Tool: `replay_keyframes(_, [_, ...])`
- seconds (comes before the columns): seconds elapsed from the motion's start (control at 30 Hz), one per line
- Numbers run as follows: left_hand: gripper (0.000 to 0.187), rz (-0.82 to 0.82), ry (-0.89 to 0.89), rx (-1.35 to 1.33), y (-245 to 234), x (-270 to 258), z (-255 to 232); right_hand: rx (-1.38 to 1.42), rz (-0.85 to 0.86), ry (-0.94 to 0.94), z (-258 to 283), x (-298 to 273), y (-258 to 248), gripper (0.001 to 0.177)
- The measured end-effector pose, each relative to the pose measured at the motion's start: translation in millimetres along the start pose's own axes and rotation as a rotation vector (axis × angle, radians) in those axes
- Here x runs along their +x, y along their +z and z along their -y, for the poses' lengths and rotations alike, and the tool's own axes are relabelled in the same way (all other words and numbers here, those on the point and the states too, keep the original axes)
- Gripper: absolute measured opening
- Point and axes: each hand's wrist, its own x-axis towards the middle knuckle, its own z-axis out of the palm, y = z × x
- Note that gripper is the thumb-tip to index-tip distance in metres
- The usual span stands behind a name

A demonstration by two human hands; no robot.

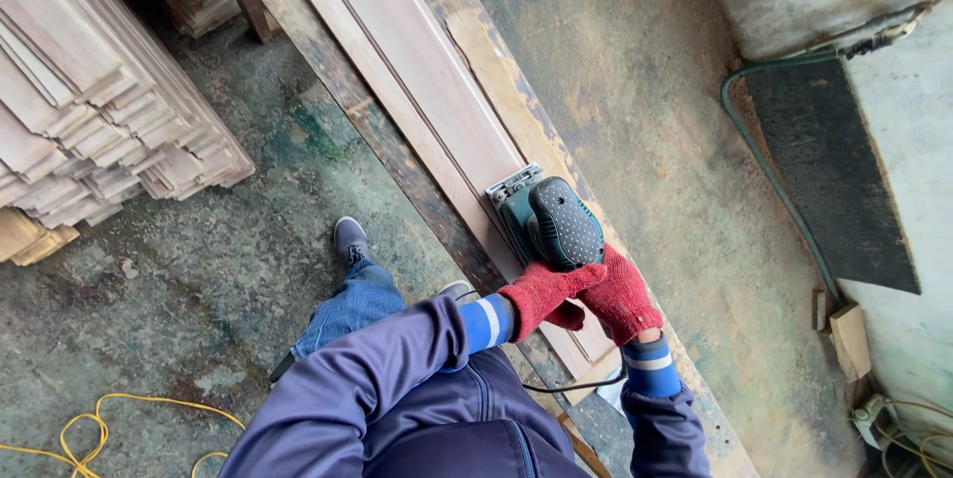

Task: Sanding a long piece of wood using a handheld sanding block and an orbital electric sander.

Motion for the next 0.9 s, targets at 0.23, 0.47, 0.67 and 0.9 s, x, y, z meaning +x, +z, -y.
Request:
replay_keyframes(0.23, [0.089,0.022,0.013,0.06,-48,-2,-39,0.284,0.026,-0.182,35,17,7,0.026])
replay_keyframes(0.47, [0.084,0.014,0.052,0.05,-87,-18,-86,0.255,-0.031,-0.243,84,47,21,0.031])
replay_keyframes(0.67, [0.069,-0.007,0.146,-0.015,-107,-9,-115,0.07,-0.114,-0.088,117,79,20,0.042])
replay_keyframes(0.9, [0.063,-0.071,0.209,-0.022,-120,-7,-156,0.098,-0.087,-0.103,203,71,-16,0.045])
